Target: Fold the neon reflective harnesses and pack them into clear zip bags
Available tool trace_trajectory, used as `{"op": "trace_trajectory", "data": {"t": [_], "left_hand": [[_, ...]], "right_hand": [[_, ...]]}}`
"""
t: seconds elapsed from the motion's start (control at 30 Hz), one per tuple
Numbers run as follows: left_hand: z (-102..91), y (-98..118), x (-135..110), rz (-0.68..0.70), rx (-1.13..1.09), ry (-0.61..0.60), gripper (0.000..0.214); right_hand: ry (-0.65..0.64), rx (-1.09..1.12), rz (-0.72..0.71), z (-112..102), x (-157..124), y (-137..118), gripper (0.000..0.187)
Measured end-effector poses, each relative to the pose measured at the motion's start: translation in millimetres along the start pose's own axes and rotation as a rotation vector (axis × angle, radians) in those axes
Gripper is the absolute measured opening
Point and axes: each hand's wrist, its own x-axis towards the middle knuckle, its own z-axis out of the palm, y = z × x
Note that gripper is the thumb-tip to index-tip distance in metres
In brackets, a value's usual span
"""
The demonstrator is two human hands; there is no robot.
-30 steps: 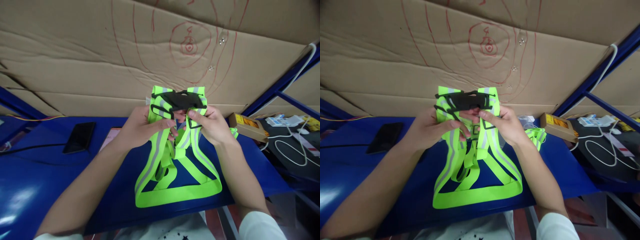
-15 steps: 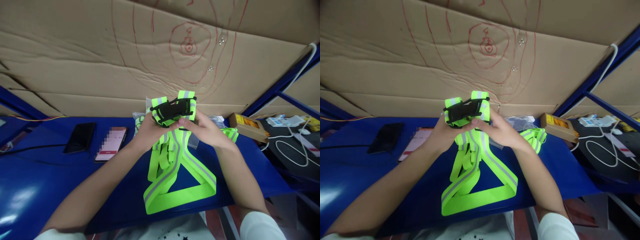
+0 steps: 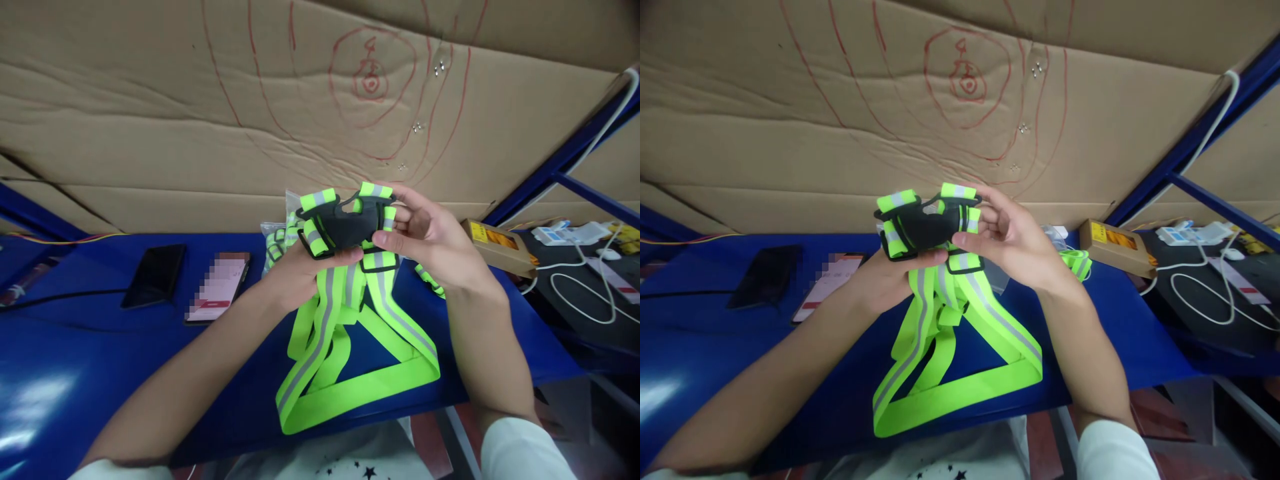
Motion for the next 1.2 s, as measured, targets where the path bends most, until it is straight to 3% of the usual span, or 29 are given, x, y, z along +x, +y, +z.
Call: {"op": "trace_trajectory", "data": {"t": [0.1,0.23,0.37,0.7,0.8,0.9,0.97,1.07,1.13,1.2], "left_hand": [[3.9,-2,-2,-0.086,-0.082,-0.066,0.051],[10.6,-10,-6,0.02,-0.058,-0.035,0.054],[14.2,-19,-9,0.058,0.025,0.069,0.05],[5.2,-5,-14,0.118,0.388,0.025,0.037],[1.0,-5,-13,0.084,0.291,-0.039,0.03],[-4.0,-6,-11,-0.016,0.209,-0.086,0.031],[-6.2,-5,-11,-0.092,0.195,-0.179,0.028],[-5.7,-3,-12,-0.119,0.224,-0.317,0.021],[-3.8,-2,-12,-0.081,0.243,-0.339,0.021],[-1.7,-2,-12,-0.081,0.24,-0.358,0.019]], "right_hand": [[-0.02,0.071,-0.067,5,-1,-1,0.047],[0.096,0.06,-0.132,15,-2,3,0.031],[0.121,0.018,-0.116,20,-1,7,0.038],[0.143,-0.042,-0.052,10,-4,1,0.047],[0.093,-0.11,-0.05,11,-8,2,0.042],[0.01,-0.362,-0.086,7,-11,-2,0.041],[-0.046,-0.438,-0.095,3,-12,-5,0.054],[-0.199,-0.363,-0.037,3,-13,-9,0.067],[-0.283,-0.341,0.016,5,-13,-12,0.055],[-0.287,-0.323,0.05,6,-15,-14,0.037]]}}
